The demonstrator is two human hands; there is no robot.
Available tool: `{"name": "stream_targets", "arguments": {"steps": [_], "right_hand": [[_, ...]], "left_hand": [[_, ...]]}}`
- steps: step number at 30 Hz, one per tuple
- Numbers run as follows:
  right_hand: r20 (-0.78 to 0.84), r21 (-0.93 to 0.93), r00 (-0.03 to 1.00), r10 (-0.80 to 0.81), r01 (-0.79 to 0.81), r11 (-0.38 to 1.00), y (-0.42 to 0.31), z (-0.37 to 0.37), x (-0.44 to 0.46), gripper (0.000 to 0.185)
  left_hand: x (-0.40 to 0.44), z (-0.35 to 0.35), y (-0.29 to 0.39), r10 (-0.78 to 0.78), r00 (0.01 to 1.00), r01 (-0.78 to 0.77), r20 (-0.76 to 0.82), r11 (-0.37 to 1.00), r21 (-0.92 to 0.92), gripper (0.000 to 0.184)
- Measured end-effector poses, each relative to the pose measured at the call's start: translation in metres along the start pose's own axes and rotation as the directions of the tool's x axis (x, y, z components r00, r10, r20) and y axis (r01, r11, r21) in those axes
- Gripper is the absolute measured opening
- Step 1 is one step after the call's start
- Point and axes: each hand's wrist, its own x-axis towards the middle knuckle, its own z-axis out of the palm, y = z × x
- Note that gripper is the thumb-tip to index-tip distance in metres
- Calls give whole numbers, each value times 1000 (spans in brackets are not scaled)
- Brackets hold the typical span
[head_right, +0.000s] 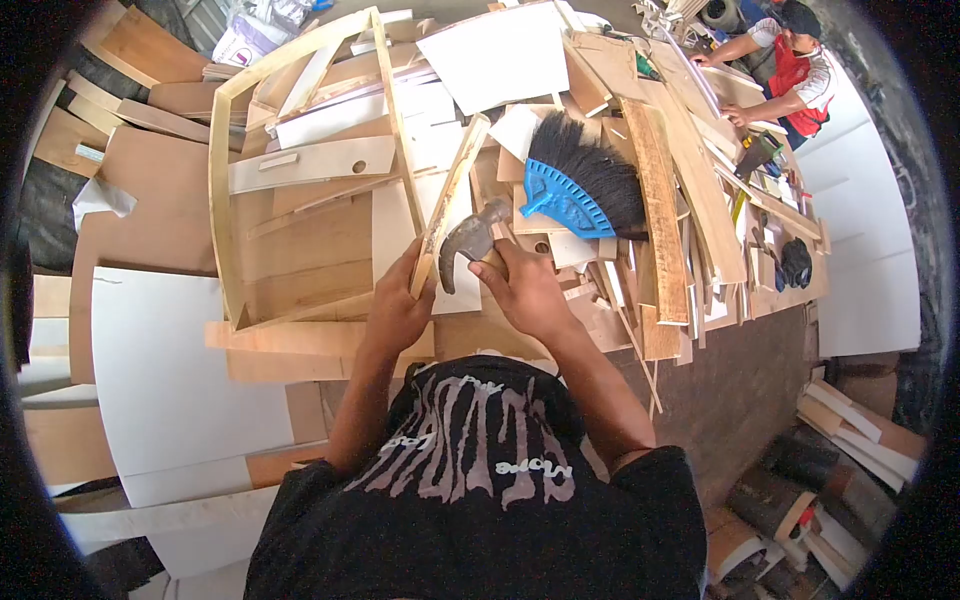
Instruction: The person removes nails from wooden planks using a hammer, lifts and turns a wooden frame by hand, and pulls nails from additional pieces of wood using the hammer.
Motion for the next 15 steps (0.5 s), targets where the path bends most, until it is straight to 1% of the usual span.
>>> {"name": "stream_targets", "arguments": {"steps": [2, 3, 4, 5, 7, 8, 10, 11, 13, 14, 15], "right_hand": [[-2, -3, 1000, 4, -4, 1000, -1, 2, 1, 38], [14, 25, 999, 37, -37, 999, -4, 2, 0, 38], [30, 51, 997, 69, -71, 996, -5, 2, -2, 38], [27, 52, 998, 64, -65, 997, -6, 5, -3, 38], [-37, 43, 997, 70, -68, 997, -4, 13, -8, 39], [-42, 42, 997, 67, -65, 997, -5, 14, -10, 39], [34, 129, 986, 161, -164, 978, -7, 14, -11, 40], [30, 130, 987, 155, -158, 979, -8, 13, -12, 40], [51, -9, 996, 67, -67, 998, -11, 8, -14, 41], [45, -8, 997, 64, -63, 998, -9, 8, -14, 41], [32, -10, 999, 3, -3, 1000, -6, 8, -15, 42]], "left_hand": [[-1, 0, 2, -57, 998, 57, -5, 998, -14, 62], [-2, 1, 0, -54, 999, 54, -7, 999, -9, 62], [-4, 2, -3, -21, 1000, 21, -10, 999, 30, 68], [-5, 4, -5, 14, 1000, -13, -14, 998, 68, 75], [-7, 4, -3, 4, 1000, -3, -18, 997, 72, 76], [-8, 4, -3, -11, 1000, 12, -19, 997, 74, 77], [-9, 6, -6, 12, 1000, -11, -18, 998, 57, 78], [-9, 6, -6, 27, 1000, -27, -16, 999, 40, 78], [-10, 4, -3, 44, 999, -42, -29, 997, 66, 75], [-10, 3, -2, 59, 998, -55, -38, 995, 87, 73], [-11, 1, -3, 66, 997, -62, -37, 994, 88, 73]]}}
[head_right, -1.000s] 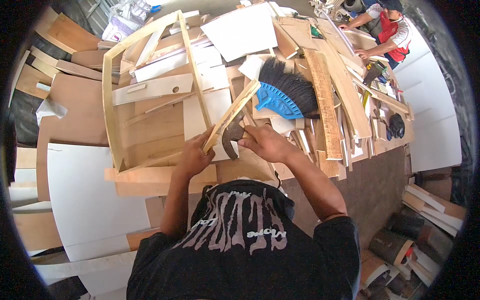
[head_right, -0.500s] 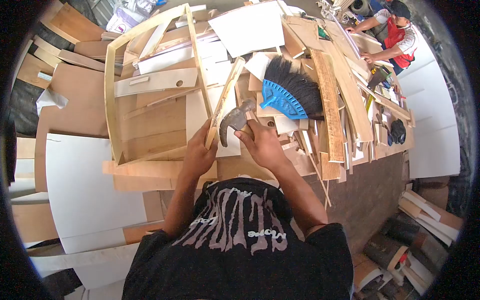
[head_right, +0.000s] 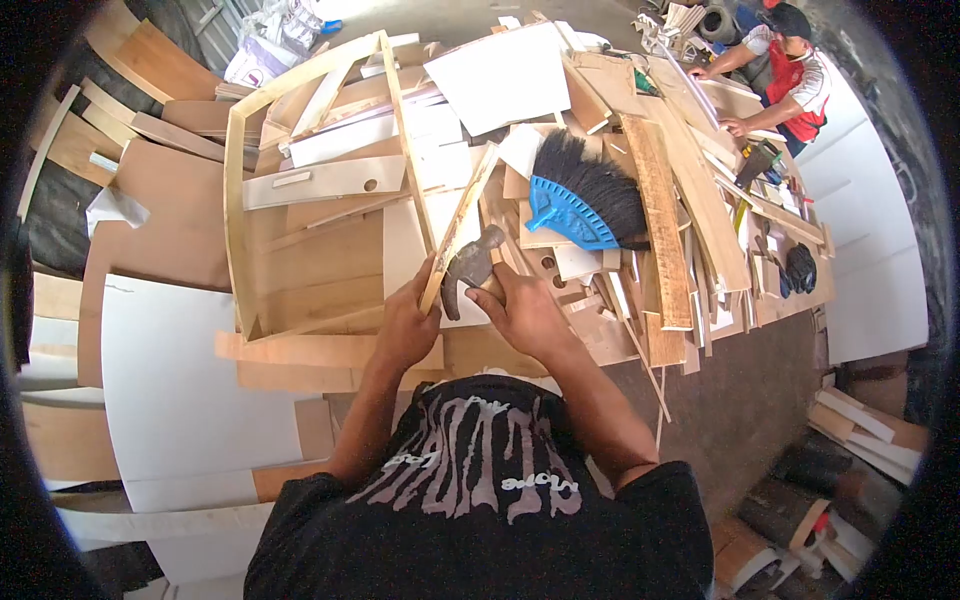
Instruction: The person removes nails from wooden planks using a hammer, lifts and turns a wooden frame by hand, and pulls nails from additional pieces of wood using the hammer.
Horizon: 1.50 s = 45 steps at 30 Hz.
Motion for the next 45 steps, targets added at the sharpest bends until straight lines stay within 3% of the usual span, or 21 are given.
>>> {"name": "stream_targets", "arguments": {"steps": [2, 4, 11, 14, 16, 17, 18, 20, 24, 26, 27, 28, 30, 31, 33, 36, 38, 40, 42, 44, 45], "right_hand": [[-20, -8, 998, -66, 66, 998, 2, -8, 1, 43], [166, -94, 983, -77, 94, 991, -5, -24, 3, 45], [291, -99, 956, -35, 66, 993, -5, -31, 6, 52], [299, -104, 953, -55, 90, 990, -3, -34, 9, 54], [561, -112, 825, -61, 149, 983, -7, -43, 8, 58], [542, -169, 837, -72, 193, 967, -13, -37, -4, 58], [550, -131, 831, -89, 191, 973, -10, -28, -10, 57], [545, -113, 832, -100, 191, 975, -4, -20, -8, 55], [457, -132, 889, -29, 100, 986, 25, -11, 7, 53], [321, -79, 947, 7, 19, 997, 45, -10, 8, 52], [238, -89, 971, -34, 57, 994, 45, -14, 5, 46], [240, -90, 970, -25, 48, 995, 45, -18, 2, 46], [207, -176, 968, 143, -107, 979, 45, -32, 2, 52], [145, -164, 980, 134, -109, 980, 46, -35, -2, 52], [121, -155, 984, 130, -111, 982, 53, -41, -5, 52], [51, -109, 996, 69, -63, 992, 62, -42, -9, 51], [-92, -135, 992, -87, 74, 988, 65, -36, -13, 46], [-83, -136, 996, -26, 15, 991, 46, -37, -14, 41], [-80, -89, 987, 142, -149, 985, 33, -31, -18, 39], [-69, 22, 983, 168, -167, 986, 36, -17, -18, 40], [-141, 49, 984, 109, -103, 993, 33, -11, -17, 40]], "left_hand": [[-2, -9, -5, -81, 983, 99, 164, 990, -99, 67], [-3, -17, 0, -83, 982, 99, 171, 991, -89, 64], [-6, -26, 2, -130, 962, 158, 242, 982, -101, 62], [-5, -31, -3, -51, 966, 80, 253, 991, -107, 54], [-4, -35, -48, -79, 945, 146, 318, 970, -193, 47], [-2, -38, -65, -101, 918, 217, 382, 937, -273, 40], [1, -43, -66, -98, 919, 213, 382, 938, -272, 40], [7, -50, -65, -194, 886, 355, 421, 868, -346, 29], [10, -45, -81, -173, 914, 298, 366, 899, -320, 25], [4, -42, -75, -208, 904, 333, 374, 890, -310, 18], [0, -39, -72, -235, 891, 364, 389, 882, -300, 13], [-5, -36, -72, -236, 887, 369, 397, 879, -303, 13], [-9, -26, -71, -295, 876, 411, 381, 871, -269, 14], [-12, -21, -71, -286, 879, 403, 382, 873, -275, 14], [-20, -15, -69, -276, 905, 393, 324, 836, -383, 35], [-20, -8, -62, -276, 906, 404, 321, 791, -459, 34], [-19, -1, -67, -244, 916, 381, 318, 777, -501, 32], [-15, 3, -63, -273, 899, 423, 341, 740, -523, 30], [-15, 2, -51, -283, 903, 424, 323, 708, -565, 25], [-10, -1, -44, -234, 905, 379, 356, 824, -420, 25], [-10, 3, -42, -230, 918, 367, 323, 802, -472, 24]]}}
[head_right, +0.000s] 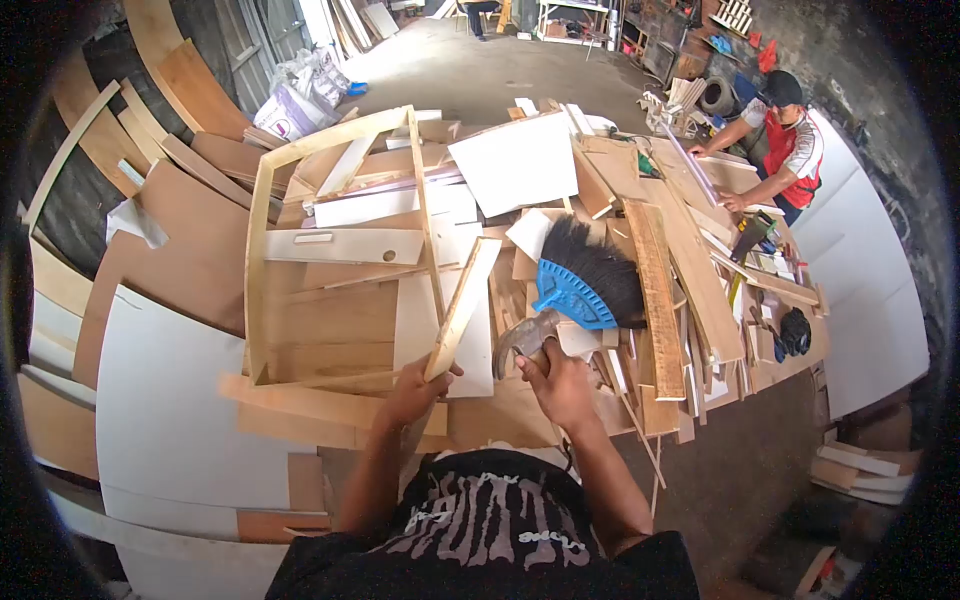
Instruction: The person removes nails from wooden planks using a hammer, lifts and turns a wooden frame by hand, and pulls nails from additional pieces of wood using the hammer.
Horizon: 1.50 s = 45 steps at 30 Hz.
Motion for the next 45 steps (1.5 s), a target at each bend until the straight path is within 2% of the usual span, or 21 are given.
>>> {"name": "stream_targets", "arguments": {"steps": [1, 3, 5, 6, 7, 9, 10, 13, 17, 18, 20, 21, 23, 25, 28, 30, 31, 33, 36, 41, 45], "right_hand": [[-69, 31, 996, -52, 54, 998, -1, 4, -1, 40], [-21, 28, 1000, -8, 9, 1000, -7, 9, -7, 38], [118, 417, 973, 200, -232, 879, -24, 12, -9, 34], [35, 336, 990, 135, -139, 932, -20, 16, -10, 40], [48, 337, 987, 156, -163, 927, -20, 19, -9, 40], [14, 219, 986, 165, -164, 962, -23, 19, -7, 39], [-7, 232, 988, 156, -150, 961, -23, 21, -8, 39], [-102, 140, 991, 88, -73, 987, -26, 26, -14, 38], [-225, 16, 973, -45, 49, 999, -20, 39, -26, 34], [-203, 23, 979, -24, 29, 999, -25, 41, -33, 34], [-52, 116, 975, 215, -208, 971, -38, 38, -33, 35], [-54, 112, 975, 217, -210, 971, -39, 40, -33, 35], [-153, 12, 984, 90, -89, 996, -39, 50, -39, 34], [-154, 32, 980, 126, -122, 992, -49, 47, -42, 36], [-142, 68, 983, 118, -109, 992, -51, 39, -41, 35], [-73, -10, 997, 1, -2, 1000, -42, 30, -36, 39], [-81, -7, 997, -4, 3, 1000, -43, 27, -35, 39], [60, -93, 994, 90, -84, 992, -46, 18, -31, 42], [22, -157, 999, -41, 44, 987, -44, 14, -26, 46], [83, -125, 993, -78, 88, 988, -37, 5, -15, 45], [125, -131, 991, -43, 59, 990, -40, -1, -10, 44]], "left_hand": [[1, 2, 0, -2, 1000, 2, -1, 1000, 5, 24], [-3, 5, 2, 105, 994, -103, -24, 990, 97, 27], [-2, 8, 7, 105, 993, -97, -57, 988, 122, 36], [-13, 11, 7, 85, 992, -72, -95, 988, 137, 47], [-19, 11, 12, 61, 994, -49, -88, 990, 133, 47], [-25, 9, 24, 36, 999, -30, -15, 962, 270, 85], [-28, 11, 23, 96, 995, -90, -6, 957, 276, 91], [-35, 16, 22, 212, 977, -205, 2, 940, 271, 93], [-43, 22, 17, 151, 988, -136, -14, 924, 357, 94], [-48, 23, 17, 111, 993, -94, -28, 929, 359, 94], [-46, 21, 20, 96, 995, -78, -31, 928, 364, 93], [-48, 21, 18, 65, 997, -43, -46, 926, 374, 93], [-52, 24, 13, 28, 998, -4, -57, 925, 379, 93], [-49, 24, 16, 104, 992, -73, -65, 930, 360, 91], [-54, 21, 26, 40, 998, -22, -47, 942, 335, 87], [-54, 15, 31, 47, 998, -31, -36, 935, 353, 85], [-55, 12, 34, 38, 999, -29, -17, 925, 380, 84], [-55, 7, 37, 38, 999, -36, 3, 913, 407, 83], [-53, 2, 42, 74, 997, -76, 22, 897, 435, 84], [-50, 3, 55, -117, 993, 91, 36, 906, 414, 87], [-47, 3, 58, -127, 991, 96, 44, 897, 432, 88]]}}
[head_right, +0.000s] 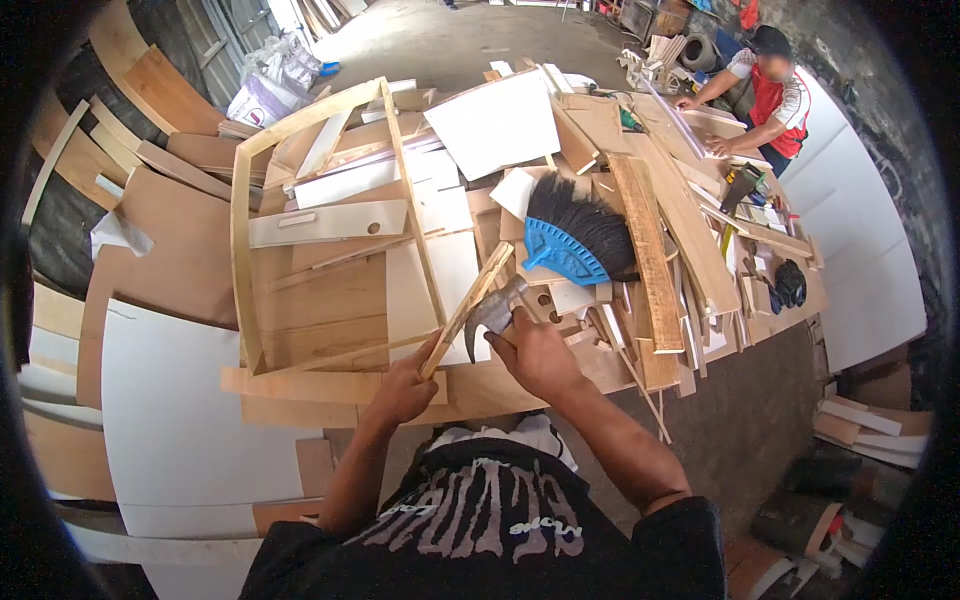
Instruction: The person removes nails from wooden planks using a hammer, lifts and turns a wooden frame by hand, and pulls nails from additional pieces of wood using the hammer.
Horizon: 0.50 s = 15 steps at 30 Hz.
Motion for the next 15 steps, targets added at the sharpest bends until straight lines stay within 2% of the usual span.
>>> {"name": "stream_targets", "arguments": {"steps": [3, 6, 8, 11, 15], "right_hand": [[54, -14, 998, -9, 10, 1000, 6, -3, 6, 48], [96, -60, 995, 21, -15, 998, 5, -10, 14, 50], [91, -73, 996, -14, 20, 997, 13, -10, 19, 51], [90, -69, 995, -39, 45, 997, 15, -13, 24, 51], [103, -50, 994, -33, 39, 998, 22, -14, 32, 50]], "left_hand": [[5, 4, -11, 51, 998, -51, -21, 998, -37, 89], [12, 3, -17, 79, 996, -79, -32, 997, 8, 90], [18, 0, -16, 97, 995, -95, -23, 994, 61, 88], [25, 2, -23, 134, 991, -132, -28, 990, 43, 88], [31, -1, -13, 68, 998, -68, 6, 995, 69, 87]]}}
